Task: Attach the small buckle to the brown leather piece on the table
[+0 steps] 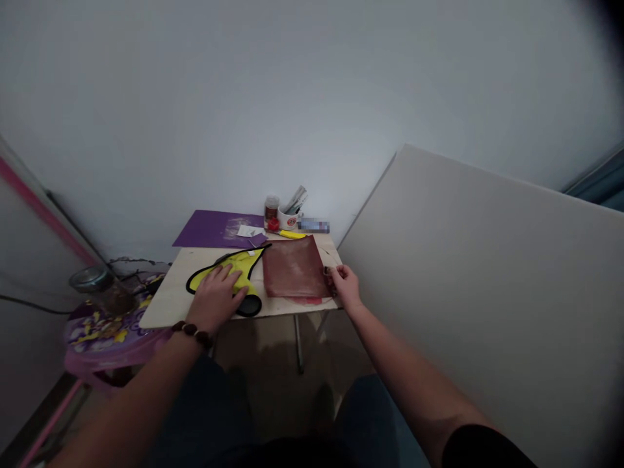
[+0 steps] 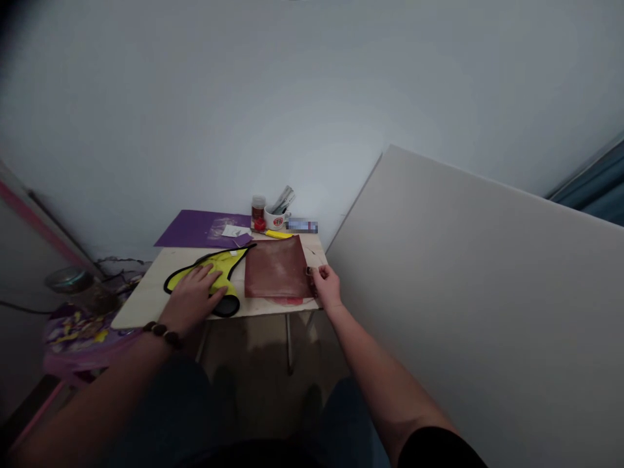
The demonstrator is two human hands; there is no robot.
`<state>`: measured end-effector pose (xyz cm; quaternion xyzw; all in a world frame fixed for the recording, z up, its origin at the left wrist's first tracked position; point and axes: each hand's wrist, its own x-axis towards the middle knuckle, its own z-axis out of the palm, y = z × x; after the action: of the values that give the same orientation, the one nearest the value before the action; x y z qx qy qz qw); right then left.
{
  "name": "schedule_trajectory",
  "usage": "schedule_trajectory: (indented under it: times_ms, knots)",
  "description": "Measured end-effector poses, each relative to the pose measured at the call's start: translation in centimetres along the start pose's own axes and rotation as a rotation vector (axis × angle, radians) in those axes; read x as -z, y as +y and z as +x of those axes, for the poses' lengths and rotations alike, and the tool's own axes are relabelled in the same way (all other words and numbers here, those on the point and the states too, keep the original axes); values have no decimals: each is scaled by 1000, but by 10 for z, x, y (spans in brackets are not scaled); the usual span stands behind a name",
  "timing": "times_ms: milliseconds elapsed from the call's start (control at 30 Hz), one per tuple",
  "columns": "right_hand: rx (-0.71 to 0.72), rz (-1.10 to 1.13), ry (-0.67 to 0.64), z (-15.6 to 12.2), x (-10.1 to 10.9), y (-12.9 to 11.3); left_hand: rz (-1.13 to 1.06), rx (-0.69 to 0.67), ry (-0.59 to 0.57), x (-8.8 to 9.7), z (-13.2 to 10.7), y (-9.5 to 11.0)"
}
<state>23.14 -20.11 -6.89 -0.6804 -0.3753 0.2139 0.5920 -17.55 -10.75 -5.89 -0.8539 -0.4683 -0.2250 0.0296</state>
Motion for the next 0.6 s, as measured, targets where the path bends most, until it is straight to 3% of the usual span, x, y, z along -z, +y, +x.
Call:
schedule_trajectory:
  times_ms: [367, 600]
  knots:
    - [25, 26, -31, 2, -6, 3, 66, 6, -45, -1, 7, -9]
    - [56, 35, -63, 5, -8, 7, 90, 18, -47, 8, 5, -5]
